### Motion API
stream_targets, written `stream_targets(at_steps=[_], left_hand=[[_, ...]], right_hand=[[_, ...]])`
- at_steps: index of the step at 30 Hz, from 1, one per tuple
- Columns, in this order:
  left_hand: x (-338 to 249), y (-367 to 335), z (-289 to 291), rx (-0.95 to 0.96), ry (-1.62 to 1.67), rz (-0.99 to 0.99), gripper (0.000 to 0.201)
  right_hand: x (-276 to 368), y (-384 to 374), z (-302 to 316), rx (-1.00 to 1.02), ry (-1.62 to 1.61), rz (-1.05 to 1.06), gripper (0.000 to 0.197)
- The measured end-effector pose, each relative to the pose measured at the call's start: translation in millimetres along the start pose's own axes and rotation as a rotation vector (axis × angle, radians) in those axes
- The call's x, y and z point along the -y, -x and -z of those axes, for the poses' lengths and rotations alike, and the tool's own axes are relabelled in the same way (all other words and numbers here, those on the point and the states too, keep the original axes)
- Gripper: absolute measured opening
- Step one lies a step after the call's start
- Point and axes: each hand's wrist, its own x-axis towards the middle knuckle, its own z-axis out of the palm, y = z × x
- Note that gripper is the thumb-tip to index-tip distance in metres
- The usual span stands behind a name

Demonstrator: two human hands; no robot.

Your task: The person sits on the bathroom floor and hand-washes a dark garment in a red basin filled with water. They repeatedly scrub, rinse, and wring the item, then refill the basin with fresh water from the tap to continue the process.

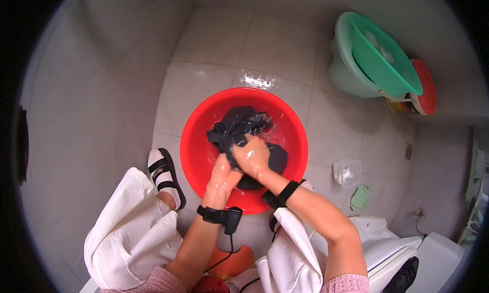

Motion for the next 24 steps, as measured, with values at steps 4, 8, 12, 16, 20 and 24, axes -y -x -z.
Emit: stream_targets(at_steps=[4, 8, 12, 16, 20, 24], left_hand=[[-19, 23, 55, 0.429, 0.031, -0.079, 0.027], [-18, 30, -29, -0.178, -0.208, -0.206, 0.023], [-12, 47, -65, -0.011, -0.275, -0.261, 0.043], [-27, 47, -72, -0.160, -0.172, -0.051, 0.062], [-23, 1, 9, -0.236, -0.093, 0.077, 0.073], [-22, 3, 17, -0.450, -0.071, 0.016, 0.065]], right_hand=[[44, 49, -12, 0.176, -0.067, 0.194, 0.040], [11, 15, 14, 0.037, -0.194, -0.032, 0.044], [-77, -29, 52, 0.233, 0.215, -0.357, 0.047], [-36, -23, 60, -0.024, 0.557, 0.181, 0.054], [-19, -24, 9, 0.136, 0.668, 0.383, 0.066], [-71, -49, -13, 0.366, 0.965, 0.400, 0.077]])
